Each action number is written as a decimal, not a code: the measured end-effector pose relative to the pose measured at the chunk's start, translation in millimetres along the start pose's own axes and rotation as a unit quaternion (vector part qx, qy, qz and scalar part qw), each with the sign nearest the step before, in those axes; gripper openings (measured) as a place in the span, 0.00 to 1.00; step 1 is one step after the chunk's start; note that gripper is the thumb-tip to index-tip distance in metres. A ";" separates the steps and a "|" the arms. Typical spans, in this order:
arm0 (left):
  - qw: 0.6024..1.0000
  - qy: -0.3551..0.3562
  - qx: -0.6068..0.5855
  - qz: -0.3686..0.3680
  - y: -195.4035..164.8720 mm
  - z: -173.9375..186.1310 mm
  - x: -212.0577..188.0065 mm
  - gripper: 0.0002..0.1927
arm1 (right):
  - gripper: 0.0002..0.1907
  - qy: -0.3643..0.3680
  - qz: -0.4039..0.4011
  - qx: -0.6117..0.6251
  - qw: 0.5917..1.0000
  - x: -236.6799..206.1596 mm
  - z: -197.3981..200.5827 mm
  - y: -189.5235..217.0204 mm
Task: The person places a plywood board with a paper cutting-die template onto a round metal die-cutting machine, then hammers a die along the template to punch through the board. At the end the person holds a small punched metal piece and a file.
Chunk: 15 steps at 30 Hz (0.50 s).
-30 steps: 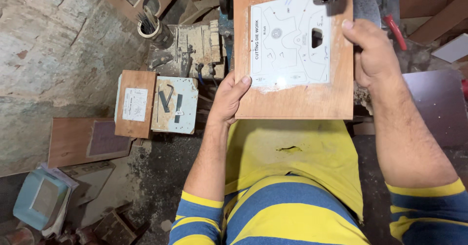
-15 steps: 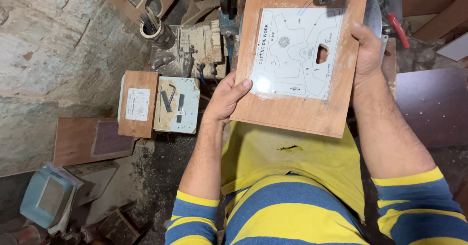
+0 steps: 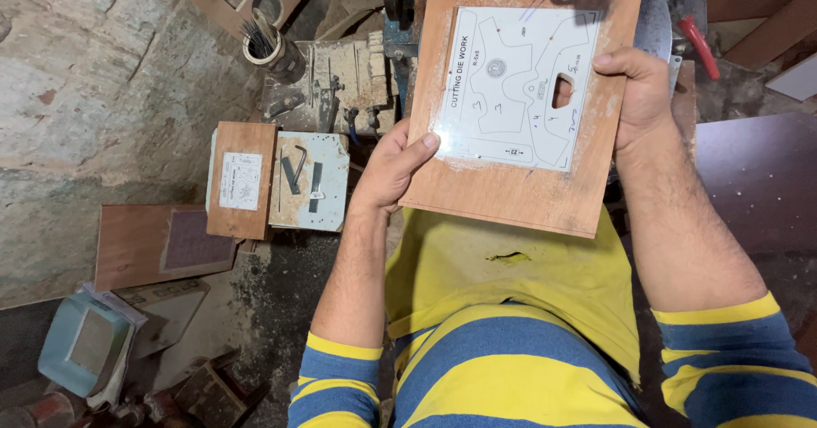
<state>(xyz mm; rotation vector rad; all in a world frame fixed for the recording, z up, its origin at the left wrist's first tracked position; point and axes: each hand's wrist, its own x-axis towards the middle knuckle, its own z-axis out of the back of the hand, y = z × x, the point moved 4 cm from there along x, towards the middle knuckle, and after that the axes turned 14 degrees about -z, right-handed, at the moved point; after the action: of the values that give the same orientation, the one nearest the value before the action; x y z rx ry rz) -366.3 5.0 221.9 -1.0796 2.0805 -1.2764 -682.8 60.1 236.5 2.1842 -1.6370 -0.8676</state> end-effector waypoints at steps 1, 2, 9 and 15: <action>1.000 0.001 -0.002 0.001 0.6 0.4 0.8 0.28 | 0.32 -0.006 -0.002 -0.005 1.000 0.4 1.2 0.5; 1.000 0.001 -0.004 0.003 1.1 0.9 1.1 0.28 | 0.31 -0.011 -0.005 -0.009 1.000 0.8 2.0 0.5; 1.000 0.011 0.017 0.011 0.2 2.5 -1.6 0.30 | 0.33 0.009 -0.011 -0.011 1.000 -5.4 -2.5 -2.7; 1.000 0.025 0.013 0.010 -3.5 1.3 -3.0 0.30 | 0.34 0.023 -0.003 -0.020 1.000 -8.5 -10.8 -3.6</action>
<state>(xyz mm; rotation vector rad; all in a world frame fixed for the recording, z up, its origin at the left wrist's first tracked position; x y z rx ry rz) -362.4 5.8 224.4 -1.0234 2.0998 -1.3313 -675.0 67.9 245.5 2.1674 -1.5783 -0.8391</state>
